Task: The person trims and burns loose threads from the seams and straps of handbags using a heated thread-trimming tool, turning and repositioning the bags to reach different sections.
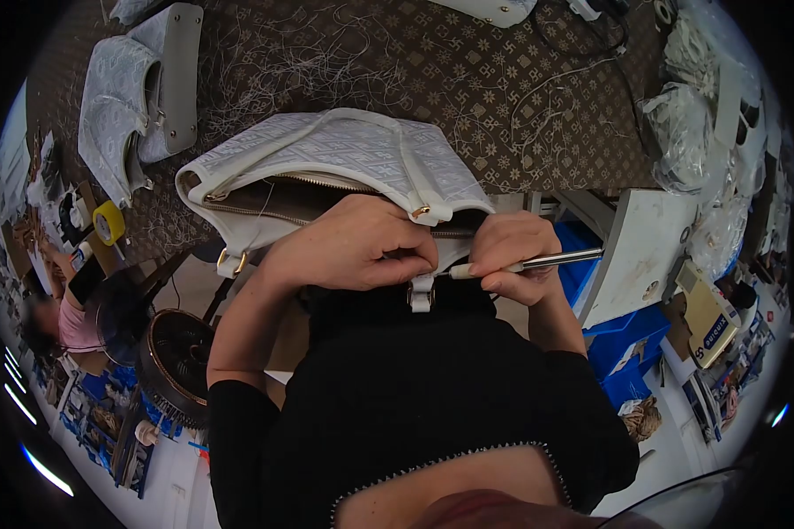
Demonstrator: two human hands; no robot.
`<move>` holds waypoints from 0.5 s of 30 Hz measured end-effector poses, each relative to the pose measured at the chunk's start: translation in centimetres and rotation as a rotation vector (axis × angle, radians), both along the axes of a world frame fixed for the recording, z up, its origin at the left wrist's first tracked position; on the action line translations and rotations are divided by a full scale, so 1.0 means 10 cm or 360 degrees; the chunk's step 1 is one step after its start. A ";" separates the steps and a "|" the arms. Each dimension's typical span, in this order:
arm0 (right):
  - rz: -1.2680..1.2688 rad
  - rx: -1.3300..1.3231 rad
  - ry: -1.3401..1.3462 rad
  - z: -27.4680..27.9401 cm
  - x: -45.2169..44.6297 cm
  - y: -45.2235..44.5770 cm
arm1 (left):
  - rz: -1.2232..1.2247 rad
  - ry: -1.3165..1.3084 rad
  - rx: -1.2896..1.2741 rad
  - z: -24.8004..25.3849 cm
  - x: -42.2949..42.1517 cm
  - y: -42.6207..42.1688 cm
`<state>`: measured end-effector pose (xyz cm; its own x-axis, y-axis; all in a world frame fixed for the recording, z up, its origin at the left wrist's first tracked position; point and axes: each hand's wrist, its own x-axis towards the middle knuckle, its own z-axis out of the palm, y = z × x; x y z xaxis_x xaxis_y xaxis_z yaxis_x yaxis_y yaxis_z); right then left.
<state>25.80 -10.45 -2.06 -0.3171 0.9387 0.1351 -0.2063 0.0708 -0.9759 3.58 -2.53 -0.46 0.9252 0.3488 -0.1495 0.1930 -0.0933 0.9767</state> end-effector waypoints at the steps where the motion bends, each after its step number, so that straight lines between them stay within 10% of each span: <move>1: 0.0005 0.0040 -0.0025 -0.01 0.00 0.00 | 0.0001 -0.0001 0.0001 0.00 0.00 0.00; 15: 0.0044 0.0094 -0.0061 -0.01 -0.01 0.00 | 0.0002 0.0037 0.0005 0.02 -0.01 0.00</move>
<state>25.71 -10.48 -2.13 -0.3489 0.9202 0.1775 -0.1717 0.1234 -0.9774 3.47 -2.53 -0.26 0.9210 0.3507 -0.1698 0.2158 -0.0962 0.9717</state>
